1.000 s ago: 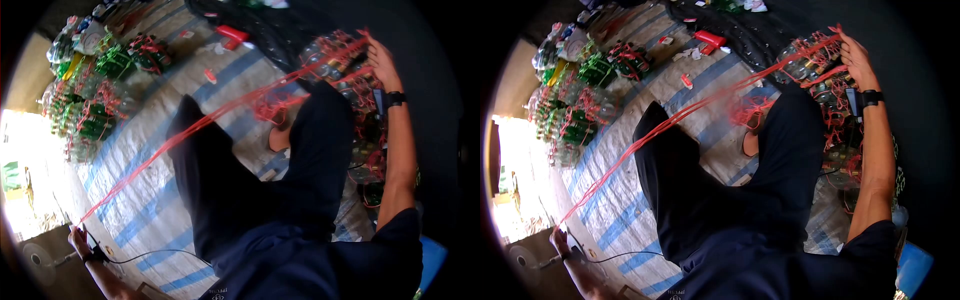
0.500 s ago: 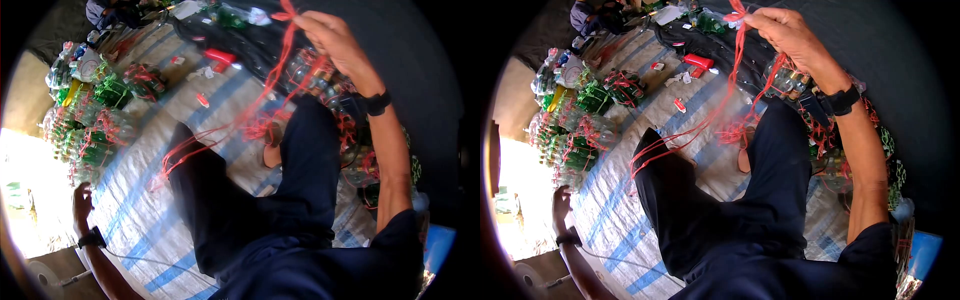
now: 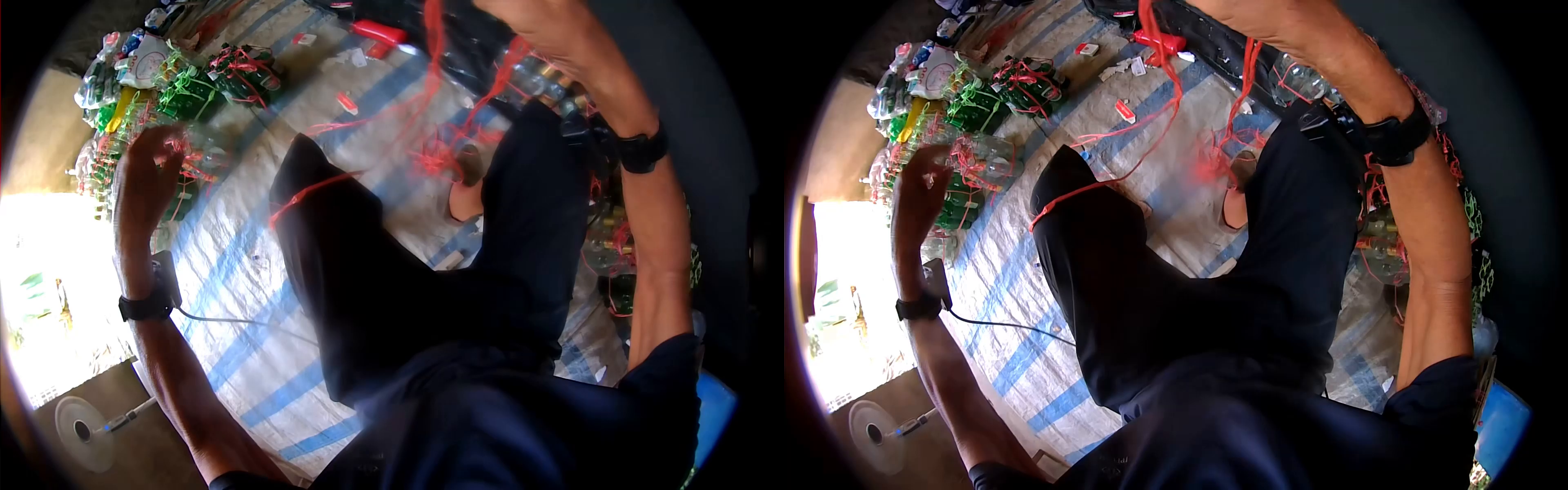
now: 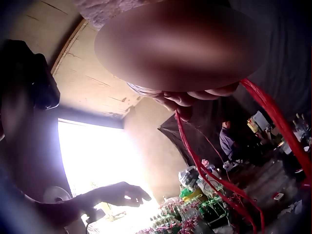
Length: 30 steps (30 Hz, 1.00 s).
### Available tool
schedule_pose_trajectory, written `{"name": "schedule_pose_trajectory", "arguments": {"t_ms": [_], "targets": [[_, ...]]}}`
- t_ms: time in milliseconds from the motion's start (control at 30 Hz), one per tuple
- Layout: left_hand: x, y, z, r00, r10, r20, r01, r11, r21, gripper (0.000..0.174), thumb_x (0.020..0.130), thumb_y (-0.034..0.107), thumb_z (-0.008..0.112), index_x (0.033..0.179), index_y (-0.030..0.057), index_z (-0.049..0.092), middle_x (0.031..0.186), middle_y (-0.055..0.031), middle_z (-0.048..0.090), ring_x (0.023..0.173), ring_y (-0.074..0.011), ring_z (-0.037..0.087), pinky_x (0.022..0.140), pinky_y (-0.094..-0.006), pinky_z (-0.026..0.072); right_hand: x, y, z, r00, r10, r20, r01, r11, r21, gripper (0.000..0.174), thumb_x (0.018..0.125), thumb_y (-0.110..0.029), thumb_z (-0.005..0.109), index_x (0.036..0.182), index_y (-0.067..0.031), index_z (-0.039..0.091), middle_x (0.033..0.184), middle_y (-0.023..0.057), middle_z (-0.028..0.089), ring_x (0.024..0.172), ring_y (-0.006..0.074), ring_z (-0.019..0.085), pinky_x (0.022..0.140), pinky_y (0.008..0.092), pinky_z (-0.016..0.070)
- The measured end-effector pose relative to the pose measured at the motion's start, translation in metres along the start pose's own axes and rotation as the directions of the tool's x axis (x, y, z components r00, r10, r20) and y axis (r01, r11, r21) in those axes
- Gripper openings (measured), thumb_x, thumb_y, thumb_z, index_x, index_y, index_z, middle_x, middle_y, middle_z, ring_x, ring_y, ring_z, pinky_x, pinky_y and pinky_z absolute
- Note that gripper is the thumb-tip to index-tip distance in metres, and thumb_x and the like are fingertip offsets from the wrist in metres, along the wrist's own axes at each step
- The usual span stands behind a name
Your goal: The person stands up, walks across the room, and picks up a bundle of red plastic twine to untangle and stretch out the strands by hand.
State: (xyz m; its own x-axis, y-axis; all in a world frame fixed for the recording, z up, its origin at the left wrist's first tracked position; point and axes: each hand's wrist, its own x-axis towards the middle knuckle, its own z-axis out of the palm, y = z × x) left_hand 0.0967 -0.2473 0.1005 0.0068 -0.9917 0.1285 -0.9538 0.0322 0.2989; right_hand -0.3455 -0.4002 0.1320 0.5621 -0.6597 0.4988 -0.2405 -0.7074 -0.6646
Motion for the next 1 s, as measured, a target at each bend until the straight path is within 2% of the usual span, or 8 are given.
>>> {"name": "schedule_pose_trajectory", "arguments": {"t_ms": [100, 167, 267, 367, 567, 733, 900, 1000], "targets": [[0.006, 0.107, 0.006, 0.993, 0.006, -0.118, -0.080, 0.774, -0.628, 0.043, 0.105, 0.031, 0.061, 0.141, 0.0073, 0.064, 0.139, -0.0110, 0.067, 0.128, -0.0239, 0.064, 0.104, -0.0391, 0.0510, -0.004, -0.018, 0.016, 0.998, 0.037, 0.058, -0.040, 0.998, 0.049, 0.027, 0.100, -0.017, 0.068, 0.081, 0.0011, 0.070, 0.064, -0.0085, 0.052, 0.063, 0.0009, 0.044, 0.053, 0.0252, 0.0362], [0.024, 0.136, 0.027, 0.902, 0.245, -0.355, -0.377, 0.848, -0.373, 0.045, 0.103, 0.042, 0.057, 0.121, 0.0037, 0.073, 0.121, -0.0096, 0.073, 0.107, -0.0194, 0.070, 0.093, -0.0330, 0.0529, -0.004, -0.023, 0.029, 0.991, 0.079, 0.110, -0.093, 0.988, 0.124, 0.027, 0.100, -0.016, 0.068, 0.079, 0.0010, 0.069, 0.064, -0.0084, 0.050, 0.062, 0.0009, 0.043, 0.052, 0.0255, 0.0355], [0.032, 0.189, 0.058, 0.970, 0.114, -0.214, -0.237, 0.632, -0.738, 0.051, 0.107, 0.035, 0.057, 0.142, -0.0018, 0.059, 0.136, -0.0176, 0.067, 0.131, -0.0251, 0.062, 0.110, -0.0407, 0.0471, -0.001, -0.015, 0.047, 0.987, -0.111, 0.120, 0.083, 0.972, 0.220, 0.026, 0.100, -0.014, 0.066, 0.080, 0.0015, 0.069, 0.062, -0.0070, 0.052, 0.061, 0.0005, 0.044, 0.051, 0.0252, 0.0355], [0.045, 0.204, 0.087, 0.995, 0.084, -0.053, -0.074, 0.279, -0.958, 0.040, 0.109, 0.030, 0.055, 0.130, -0.0025, 0.065, 0.104, -0.0094, 0.073, 0.100, -0.0163, 0.071, 0.099, -0.0329, 0.0542, -0.008, -0.014, 0.072, 0.994, -0.100, -0.054, 0.108, 0.975, 0.195, 0.026, 0.101, -0.014, 0.065, 0.080, 0.0017, 0.068, 0.063, -0.0067, 0.052, 0.062, 0.0005, 0.044, 0.052, 0.0250, 0.0360], [0.048, 0.180, 0.099, 0.996, 0.092, 0.009, -0.046, 0.574, -0.818, 0.037, 0.110, 0.034, 0.055, 0.097, 0.0016, 0.068, 0.067, 0.0078, 0.036, 0.058, -0.0015, 0.035, 0.055, -0.0211, 0.0410, -0.011, 0.026, 0.049, 0.988, 0.010, 0.152, -0.047, 0.970, 0.239, 0.026, 0.102, -0.018, 0.065, 0.083, -0.0010, 0.073, 0.068, -0.0093, 0.053, 0.063, 0.0003, 0.046, 0.054, 0.0233, 0.0374], [0.046, 0.142, 0.082, 0.979, 0.160, -0.129, -0.204, 0.828, -0.523, 0.025, 0.103, 0.022, 0.063, 0.103, -0.0020, 0.073, 0.083, -0.0067, 0.068, 0.076, -0.0127, 0.060, 0.072, -0.0313, 0.0496, -0.020, 0.033, 0.023, 0.962, 0.255, 0.099, -0.270, 0.943, 0.196, 0.023, 0.100, -0.018, 0.067, 0.088, -0.0006, 0.075, 0.073, -0.0057, 0.063, 0.066, 0.0018, 0.050, 0.056, 0.0241, 0.0391], [0.033, 0.070, 0.061, 0.956, 0.189, -0.226, -0.261, 0.897, -0.358, 0.025, 0.104, 0.021, 0.063, 0.097, -0.0002, 0.073, 0.072, -0.0012, 0.064, 0.067, -0.0075, 0.055, 0.062, -0.0272, 0.0475, -0.028, 0.075, -0.020, 0.894, 0.446, 0.050, -0.445, 0.867, 0.225, 0.022, 0.101, -0.019, 0.065, 0.090, -0.0027, 0.076, 0.076, -0.0034, 0.065, 0.072, 0.0028, 0.054, 0.063, 0.0249, 0.0431], [0.008, 0.041, 0.033, 0.979, -0.046, -0.197, -0.024, 0.941, -0.337, 0.027, 0.103, 0.026, 0.066, 0.092, 0.0017, 0.073, 0.072, -0.0013, 0.065, 0.068, -0.0058, 0.055, 0.063, -0.0261, 0.0469, -0.034, 0.107, -0.046, 0.851, 0.525, 0.005, -0.503, 0.812, 0.297, 0.027, 0.103, -0.033, 0.067, 0.104, -0.0061, 0.071, 0.063, -0.0148, 0.033, 0.052, -0.0033, 0.024, 0.047, 0.0210, 0.0149]]}}
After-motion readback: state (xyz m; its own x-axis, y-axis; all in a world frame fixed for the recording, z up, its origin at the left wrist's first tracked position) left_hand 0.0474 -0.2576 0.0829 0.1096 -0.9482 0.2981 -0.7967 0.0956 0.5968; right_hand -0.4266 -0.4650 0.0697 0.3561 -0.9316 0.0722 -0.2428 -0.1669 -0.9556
